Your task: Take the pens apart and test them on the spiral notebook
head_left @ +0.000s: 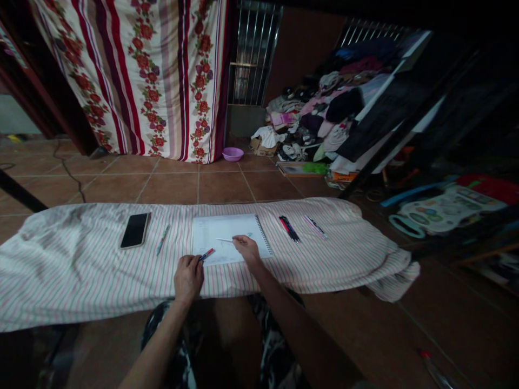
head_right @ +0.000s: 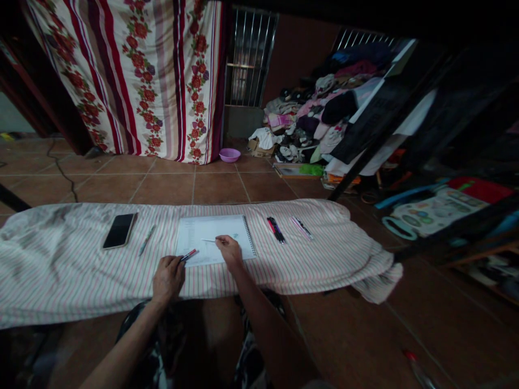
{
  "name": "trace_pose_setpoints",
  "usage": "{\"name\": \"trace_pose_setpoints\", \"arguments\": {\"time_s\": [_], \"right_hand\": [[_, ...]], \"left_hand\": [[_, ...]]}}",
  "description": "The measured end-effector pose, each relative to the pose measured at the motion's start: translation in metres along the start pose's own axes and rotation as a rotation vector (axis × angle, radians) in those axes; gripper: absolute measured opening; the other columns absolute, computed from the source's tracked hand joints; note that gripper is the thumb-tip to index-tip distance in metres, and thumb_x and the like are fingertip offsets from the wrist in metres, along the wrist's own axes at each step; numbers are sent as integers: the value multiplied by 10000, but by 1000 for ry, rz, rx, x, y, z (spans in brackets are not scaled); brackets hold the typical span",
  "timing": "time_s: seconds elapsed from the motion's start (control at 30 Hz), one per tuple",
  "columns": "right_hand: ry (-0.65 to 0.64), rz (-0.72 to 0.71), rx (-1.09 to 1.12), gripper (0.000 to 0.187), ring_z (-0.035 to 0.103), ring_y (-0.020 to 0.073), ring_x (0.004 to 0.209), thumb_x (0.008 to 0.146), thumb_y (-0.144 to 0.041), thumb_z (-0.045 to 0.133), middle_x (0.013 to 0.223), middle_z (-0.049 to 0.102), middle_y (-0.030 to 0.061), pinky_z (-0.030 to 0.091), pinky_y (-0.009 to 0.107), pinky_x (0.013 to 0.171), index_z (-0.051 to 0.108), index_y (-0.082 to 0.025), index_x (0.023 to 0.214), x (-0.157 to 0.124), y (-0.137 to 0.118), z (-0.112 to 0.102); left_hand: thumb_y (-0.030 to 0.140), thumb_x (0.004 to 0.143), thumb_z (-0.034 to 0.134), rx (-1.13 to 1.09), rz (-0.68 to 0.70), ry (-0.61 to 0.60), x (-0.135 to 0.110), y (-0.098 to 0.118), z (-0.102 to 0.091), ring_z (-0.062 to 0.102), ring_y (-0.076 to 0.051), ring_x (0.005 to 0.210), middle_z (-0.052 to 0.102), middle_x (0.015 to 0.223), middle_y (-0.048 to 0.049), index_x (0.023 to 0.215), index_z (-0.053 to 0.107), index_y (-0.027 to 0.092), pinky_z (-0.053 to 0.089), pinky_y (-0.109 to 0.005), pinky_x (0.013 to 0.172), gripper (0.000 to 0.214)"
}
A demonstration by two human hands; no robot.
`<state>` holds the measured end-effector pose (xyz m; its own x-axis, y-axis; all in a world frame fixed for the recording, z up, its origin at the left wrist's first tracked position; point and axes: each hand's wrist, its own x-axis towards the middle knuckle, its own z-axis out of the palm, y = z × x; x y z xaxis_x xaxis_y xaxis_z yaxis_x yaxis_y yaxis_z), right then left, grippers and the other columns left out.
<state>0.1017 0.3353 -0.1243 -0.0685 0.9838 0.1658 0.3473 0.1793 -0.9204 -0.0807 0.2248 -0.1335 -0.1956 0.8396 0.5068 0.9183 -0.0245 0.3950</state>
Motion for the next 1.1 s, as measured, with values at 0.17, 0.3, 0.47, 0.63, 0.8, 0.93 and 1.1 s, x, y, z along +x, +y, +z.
{"name": "trace_pose_setpoints", "arguments": {"time_s": [0.17,0.3,0.47,0.63,0.8,0.93,1.1], "right_hand": [[-48,17,-76,215,602,136,591,735,-308,529,678,679,12,461,237,546,674,-178,826,9,-16,-8],[-124,-10,-175,149,613,135,632,718,-230,550,706,685,15,463,235,594,675,-179,780,18,-34,-18],[-222,-104,-370,120,586,152,667,663,-127,586,702,673,18,428,257,652,680,-200,682,25,-55,-23],[-295,-156,-504,142,573,149,700,679,-111,571,730,666,37,397,244,671,688,-182,717,27,-70,-16],[-318,-149,-546,151,579,144,747,730,-169,560,807,671,46,389,228,696,691,-181,804,27,-71,-7],[-311,-111,-550,151,577,140,741,750,-200,560,798,667,42,386,220,691,696,-190,816,24,-62,-1],[-272,-66,-513,149,569,144,737,754,-220,561,777,653,44,380,226,695,693,-185,816,18,-47,4]], "left_hand": [[267,863,425,8,-5,-7,0,1,-1,534,-218,868,602,857,-79,972,636,180,469,-329,757,253],[265,866,425,9,-4,-13,1,2,-3,537,-214,868,601,858,-75,969,637,191,469,-322,754,247],[262,863,433,10,-9,-12,2,3,-3,536,-219,864,604,857,-83,978,637,165,476,-329,747,253],[266,862,439,1,-4,-4,2,3,-3,542,-217,861,608,851,-85,979,640,150,483,-330,744,260],[262,864,435,-5,-6,9,2,1,-3,544,-219,855,608,847,-85,974,641,156,484,-333,742,257],[263,865,434,-15,-10,13,2,0,-2,544,-225,859,608,846,-84,980,641,166,480,-340,750,255],[271,866,436,-36,-28,10,2,0,-2,540,-228,864,606,850,-89,988,641,156,479,-345,760,265]]}}
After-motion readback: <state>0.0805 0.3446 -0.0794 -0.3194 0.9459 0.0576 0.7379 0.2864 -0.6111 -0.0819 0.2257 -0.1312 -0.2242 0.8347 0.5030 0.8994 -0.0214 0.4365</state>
